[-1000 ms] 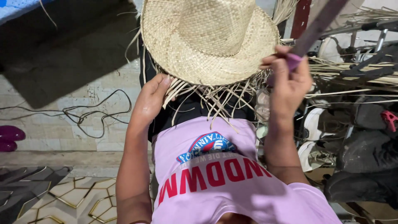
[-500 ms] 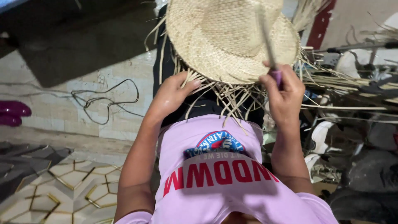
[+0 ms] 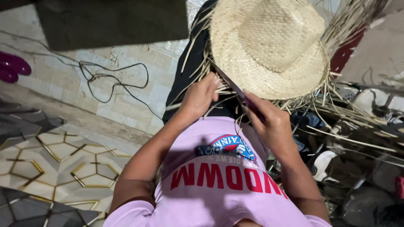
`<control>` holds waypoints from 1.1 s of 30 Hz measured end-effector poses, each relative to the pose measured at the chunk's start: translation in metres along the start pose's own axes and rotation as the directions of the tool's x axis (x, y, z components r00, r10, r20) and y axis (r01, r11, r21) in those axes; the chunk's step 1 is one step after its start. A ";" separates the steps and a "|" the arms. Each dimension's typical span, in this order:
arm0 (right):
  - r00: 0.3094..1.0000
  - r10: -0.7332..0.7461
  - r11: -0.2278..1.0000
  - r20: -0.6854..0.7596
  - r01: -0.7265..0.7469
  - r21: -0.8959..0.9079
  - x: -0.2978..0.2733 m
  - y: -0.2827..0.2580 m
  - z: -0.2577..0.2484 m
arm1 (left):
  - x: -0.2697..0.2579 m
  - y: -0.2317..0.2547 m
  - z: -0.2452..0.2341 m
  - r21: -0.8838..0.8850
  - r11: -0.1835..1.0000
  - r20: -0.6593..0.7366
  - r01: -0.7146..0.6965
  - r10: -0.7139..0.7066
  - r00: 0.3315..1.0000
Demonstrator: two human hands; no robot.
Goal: Trimming excess straw from the brim of a handmade hat using a knife
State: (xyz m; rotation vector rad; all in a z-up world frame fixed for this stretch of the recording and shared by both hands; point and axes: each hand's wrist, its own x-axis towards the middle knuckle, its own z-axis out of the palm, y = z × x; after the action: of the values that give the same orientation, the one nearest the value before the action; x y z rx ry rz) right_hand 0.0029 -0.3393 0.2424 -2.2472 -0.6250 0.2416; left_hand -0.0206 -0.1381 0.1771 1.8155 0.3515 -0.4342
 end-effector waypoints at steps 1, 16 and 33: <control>1.000 -0.021 0.999 -0.006 0.021 -0.024 -0.001 0.001 0.003 | 0.000 -0.004 0.002 0.061 0.998 -0.006 -0.009 0.009 1.000; 0.991 -0.132 0.950 -0.023 0.120 -0.289 -0.014 0.016 0.010 | -0.003 -0.007 0.015 0.144 0.973 -0.050 -0.181 0.190 0.981; 0.981 -0.186 0.862 0.064 0.194 -0.468 -0.008 0.032 0.019 | -0.005 -0.004 0.023 0.138 0.978 -0.103 -0.153 0.168 0.980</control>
State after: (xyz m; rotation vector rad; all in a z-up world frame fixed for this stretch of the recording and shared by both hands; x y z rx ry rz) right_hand 0.0009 -0.3495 0.2053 -2.6233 -0.9968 0.0027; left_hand -0.0293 -0.1597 0.1703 1.9841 0.2569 -0.2449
